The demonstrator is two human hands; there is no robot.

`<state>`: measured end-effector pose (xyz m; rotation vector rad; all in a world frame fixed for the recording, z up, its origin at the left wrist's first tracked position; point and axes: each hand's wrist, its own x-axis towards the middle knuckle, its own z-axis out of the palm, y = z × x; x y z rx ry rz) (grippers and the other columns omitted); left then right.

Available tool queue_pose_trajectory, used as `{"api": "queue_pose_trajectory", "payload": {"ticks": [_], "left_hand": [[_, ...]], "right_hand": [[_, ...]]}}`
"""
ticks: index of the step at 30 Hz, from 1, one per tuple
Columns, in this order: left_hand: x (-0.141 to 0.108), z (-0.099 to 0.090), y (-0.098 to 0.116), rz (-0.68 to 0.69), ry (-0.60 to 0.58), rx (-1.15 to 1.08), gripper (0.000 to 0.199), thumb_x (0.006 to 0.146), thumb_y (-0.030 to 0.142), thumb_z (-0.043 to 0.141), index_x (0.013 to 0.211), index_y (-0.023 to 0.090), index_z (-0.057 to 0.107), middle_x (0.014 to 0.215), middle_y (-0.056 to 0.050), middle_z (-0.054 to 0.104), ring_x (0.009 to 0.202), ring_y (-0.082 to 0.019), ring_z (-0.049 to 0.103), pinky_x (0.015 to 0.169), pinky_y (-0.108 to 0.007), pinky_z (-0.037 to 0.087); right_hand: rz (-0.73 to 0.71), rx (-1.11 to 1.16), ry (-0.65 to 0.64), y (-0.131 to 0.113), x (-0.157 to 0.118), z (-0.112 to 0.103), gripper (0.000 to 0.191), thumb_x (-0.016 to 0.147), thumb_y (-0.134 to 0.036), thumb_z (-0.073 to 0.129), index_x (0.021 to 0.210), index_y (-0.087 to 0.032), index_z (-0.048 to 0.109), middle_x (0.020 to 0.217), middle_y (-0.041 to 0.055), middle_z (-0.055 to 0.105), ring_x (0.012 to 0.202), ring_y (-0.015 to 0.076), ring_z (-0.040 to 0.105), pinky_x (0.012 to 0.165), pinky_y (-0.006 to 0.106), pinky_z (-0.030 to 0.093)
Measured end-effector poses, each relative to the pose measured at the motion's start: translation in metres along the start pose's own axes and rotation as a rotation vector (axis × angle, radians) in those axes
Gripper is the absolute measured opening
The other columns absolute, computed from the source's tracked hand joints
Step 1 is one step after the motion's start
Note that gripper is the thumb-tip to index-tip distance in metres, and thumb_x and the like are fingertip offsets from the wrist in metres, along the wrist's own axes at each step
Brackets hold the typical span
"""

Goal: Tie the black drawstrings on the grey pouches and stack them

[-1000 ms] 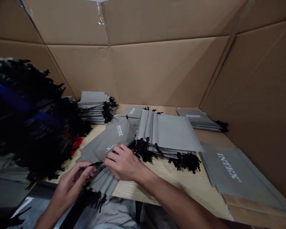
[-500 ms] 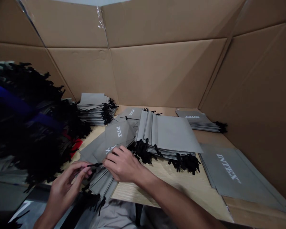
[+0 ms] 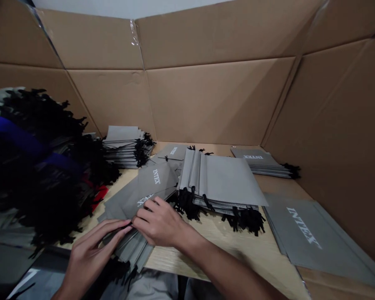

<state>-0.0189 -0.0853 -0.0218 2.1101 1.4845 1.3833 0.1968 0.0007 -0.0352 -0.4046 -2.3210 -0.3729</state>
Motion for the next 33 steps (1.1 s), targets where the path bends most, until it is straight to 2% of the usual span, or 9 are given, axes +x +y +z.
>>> {"api": "queue_pose_trajectory", "payload": {"ticks": [4,9,14,20,24,26,29,33], "left_hand": [[0.001,-0.002,-0.002,-0.075,0.000,-0.027,0.006,0.095,0.032,0.083,0.096,0.029,0.088,0.093,-0.002,0.087,0.083,-0.020,0.083,0.079,-0.023,0.066],[0.004,-0.005,-0.004,-0.192,-0.003,-0.116,0.014,0.088,0.039,0.087,0.088,0.026,0.089,0.088,-0.004,0.088,0.079,-0.022,0.085,0.074,-0.023,0.069],[0.010,-0.007,-0.002,-0.262,0.021,-0.163,0.030,0.081,0.051,0.092,0.081,0.022,0.087,0.080,-0.006,0.087,0.071,-0.024,0.085,0.068,-0.024,0.070],[0.008,-0.007,-0.003,-0.310,0.010,-0.134,0.042,0.080,0.063,0.091,0.086,0.022,0.088,0.084,-0.008,0.089,0.074,-0.026,0.086,0.070,-0.027,0.072],[0.005,-0.006,-0.009,-0.295,0.013,-0.110,0.037,0.082,0.059,0.090,0.091,0.023,0.089,0.090,-0.007,0.090,0.077,-0.027,0.087,0.070,-0.026,0.071],[0.003,-0.005,-0.012,-0.286,0.006,-0.115,0.030,0.084,0.054,0.090,0.091,0.025,0.089,0.090,-0.006,0.090,0.078,-0.025,0.087,0.071,-0.023,0.070],[0.003,-0.006,-0.012,-0.294,-0.025,-0.171,0.023,0.085,0.046,0.090,0.090,0.024,0.089,0.087,-0.005,0.089,0.077,-0.023,0.086,0.071,-0.022,0.069],[0.007,-0.007,-0.005,-0.336,-0.105,-0.294,0.022,0.086,0.043,0.088,0.087,0.021,0.086,0.074,-0.004,0.084,0.065,-0.020,0.080,0.063,-0.021,0.065]], "right_hand": [[-0.084,0.013,-0.046,0.004,-0.003,0.002,0.005,0.095,-0.016,0.069,0.093,-0.019,0.065,0.083,0.0012,0.061,0.087,0.0211,0.048,0.075,0.037,0.030],[-0.157,-0.008,-0.084,0.006,-0.008,0.004,0.005,0.093,-0.017,0.067,0.097,-0.020,0.066,0.088,0.0017,0.060,0.088,0.0215,0.047,0.078,0.038,0.030],[-0.132,0.021,-0.064,0.004,-0.005,0.003,0.006,0.092,-0.014,0.066,0.095,-0.019,0.064,0.085,0.0006,0.059,0.086,0.0210,0.045,0.075,0.038,0.029],[-0.061,-0.020,-0.086,0.003,-0.003,-0.003,0.009,0.102,-0.018,0.066,0.094,-0.020,0.063,0.083,0.0008,0.062,0.086,0.0211,0.049,0.076,0.038,0.030],[-0.007,-0.020,-0.048,0.000,-0.002,-0.004,0.023,0.113,-0.039,0.061,0.100,-0.020,0.064,0.087,0.0019,0.067,0.087,0.0211,0.052,0.077,0.038,0.032],[-0.026,-0.026,-0.044,0.000,-0.001,-0.002,0.018,0.113,-0.034,0.062,0.101,-0.021,0.065,0.085,0.0007,0.065,0.087,0.0206,0.052,0.077,0.037,0.031],[-0.106,-0.019,-0.066,-0.001,-0.003,0.002,0.010,0.107,-0.016,0.063,0.098,-0.020,0.063,0.083,-0.0003,0.061,0.085,0.0197,0.051,0.078,0.037,0.031],[-0.153,0.013,-0.091,-0.003,-0.006,0.002,0.009,0.103,-0.013,0.060,0.097,-0.019,0.063,0.082,0.0001,0.057,0.085,0.0203,0.049,0.079,0.036,0.033]]}}
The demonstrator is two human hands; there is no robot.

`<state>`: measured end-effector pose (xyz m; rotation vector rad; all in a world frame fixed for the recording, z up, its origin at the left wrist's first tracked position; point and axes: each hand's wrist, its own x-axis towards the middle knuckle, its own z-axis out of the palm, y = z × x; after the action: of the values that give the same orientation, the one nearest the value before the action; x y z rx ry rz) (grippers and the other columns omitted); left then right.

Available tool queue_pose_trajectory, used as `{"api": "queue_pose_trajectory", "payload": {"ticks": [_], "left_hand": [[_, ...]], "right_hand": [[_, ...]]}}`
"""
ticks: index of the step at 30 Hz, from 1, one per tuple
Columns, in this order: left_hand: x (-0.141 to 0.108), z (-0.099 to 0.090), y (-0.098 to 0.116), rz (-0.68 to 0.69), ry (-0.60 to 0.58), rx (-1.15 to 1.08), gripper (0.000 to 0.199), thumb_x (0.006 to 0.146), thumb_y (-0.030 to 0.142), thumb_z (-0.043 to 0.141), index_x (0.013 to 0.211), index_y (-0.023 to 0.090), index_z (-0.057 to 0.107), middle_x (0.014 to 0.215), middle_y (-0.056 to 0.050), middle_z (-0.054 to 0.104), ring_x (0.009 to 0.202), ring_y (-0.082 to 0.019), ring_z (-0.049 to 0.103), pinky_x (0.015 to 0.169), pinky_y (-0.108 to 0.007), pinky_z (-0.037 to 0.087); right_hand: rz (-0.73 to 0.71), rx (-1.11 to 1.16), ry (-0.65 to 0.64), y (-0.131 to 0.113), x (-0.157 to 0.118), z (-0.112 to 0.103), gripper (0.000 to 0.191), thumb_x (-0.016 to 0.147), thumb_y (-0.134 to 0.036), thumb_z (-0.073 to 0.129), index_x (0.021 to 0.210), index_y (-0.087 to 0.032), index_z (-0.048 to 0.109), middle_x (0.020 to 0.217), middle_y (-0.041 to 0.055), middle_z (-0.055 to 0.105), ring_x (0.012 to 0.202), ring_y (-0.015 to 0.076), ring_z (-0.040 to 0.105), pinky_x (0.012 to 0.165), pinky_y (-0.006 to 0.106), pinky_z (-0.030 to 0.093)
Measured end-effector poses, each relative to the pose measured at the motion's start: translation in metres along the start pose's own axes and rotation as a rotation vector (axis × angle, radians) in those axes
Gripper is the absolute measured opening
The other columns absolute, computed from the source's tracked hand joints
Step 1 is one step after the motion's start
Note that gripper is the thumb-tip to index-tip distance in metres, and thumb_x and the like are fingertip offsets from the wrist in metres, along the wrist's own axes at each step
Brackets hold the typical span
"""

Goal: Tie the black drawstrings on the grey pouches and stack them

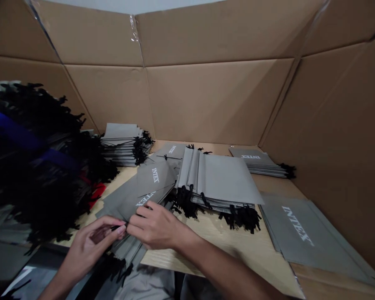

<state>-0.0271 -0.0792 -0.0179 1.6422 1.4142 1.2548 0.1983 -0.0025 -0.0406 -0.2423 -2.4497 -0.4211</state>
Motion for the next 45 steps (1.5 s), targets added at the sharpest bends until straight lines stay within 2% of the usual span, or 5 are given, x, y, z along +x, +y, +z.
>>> {"api": "queue_pose_trajectory", "payload": {"ticks": [10,16,25,34,45], "left_hand": [[0.002,0.000,-0.010,-0.084,-0.053,-0.058,0.032,0.089,0.051,0.085,0.093,0.020,0.080,0.071,-0.003,0.081,0.065,-0.021,0.079,0.064,-0.024,0.066],[-0.004,-0.006,-0.024,0.052,0.035,0.298,0.035,0.101,0.054,0.070,0.120,0.025,0.075,0.107,-0.006,0.085,0.096,-0.024,0.082,0.078,-0.026,0.065],[0.003,-0.007,-0.007,0.308,-0.027,0.456,0.026,0.109,0.033,0.054,0.088,0.026,0.068,0.081,0.001,0.068,0.077,-0.020,0.067,0.078,-0.026,0.054],[0.000,-0.005,-0.023,-0.121,-0.048,-0.059,0.057,0.099,0.070,0.066,0.070,0.022,0.057,0.066,0.004,0.046,0.061,-0.015,0.043,0.054,-0.023,0.041],[0.004,-0.012,-0.008,-0.101,-0.033,0.023,0.061,0.094,0.073,0.069,0.064,0.021,0.058,0.062,0.004,0.046,0.057,-0.014,0.042,0.052,-0.023,0.040]], "right_hand": [[0.062,-0.007,0.033,-0.002,-0.001,0.000,0.016,0.101,-0.009,0.056,0.093,-0.020,0.063,0.081,0.0004,0.056,0.082,0.0202,0.045,0.076,0.036,0.033],[0.077,-0.017,0.067,0.002,-0.001,0.001,0.010,0.102,-0.015,0.063,0.092,-0.019,0.063,0.080,0.0001,0.058,0.082,0.0202,0.047,0.075,0.036,0.032],[0.098,-0.007,0.096,0.003,-0.001,0.001,0.016,0.106,-0.020,0.066,0.090,-0.019,0.063,0.082,0.0009,0.060,0.083,0.0199,0.048,0.073,0.037,0.031],[0.052,0.022,0.107,0.003,0.000,-0.003,0.012,0.096,-0.009,0.061,0.089,-0.019,0.063,0.079,0.0002,0.059,0.081,0.0202,0.045,0.073,0.037,0.031],[0.128,0.024,0.090,0.001,0.000,-0.003,0.016,0.107,-0.020,0.064,0.091,-0.020,0.065,0.081,-0.0001,0.064,0.083,0.0197,0.050,0.075,0.037,0.032]]}}
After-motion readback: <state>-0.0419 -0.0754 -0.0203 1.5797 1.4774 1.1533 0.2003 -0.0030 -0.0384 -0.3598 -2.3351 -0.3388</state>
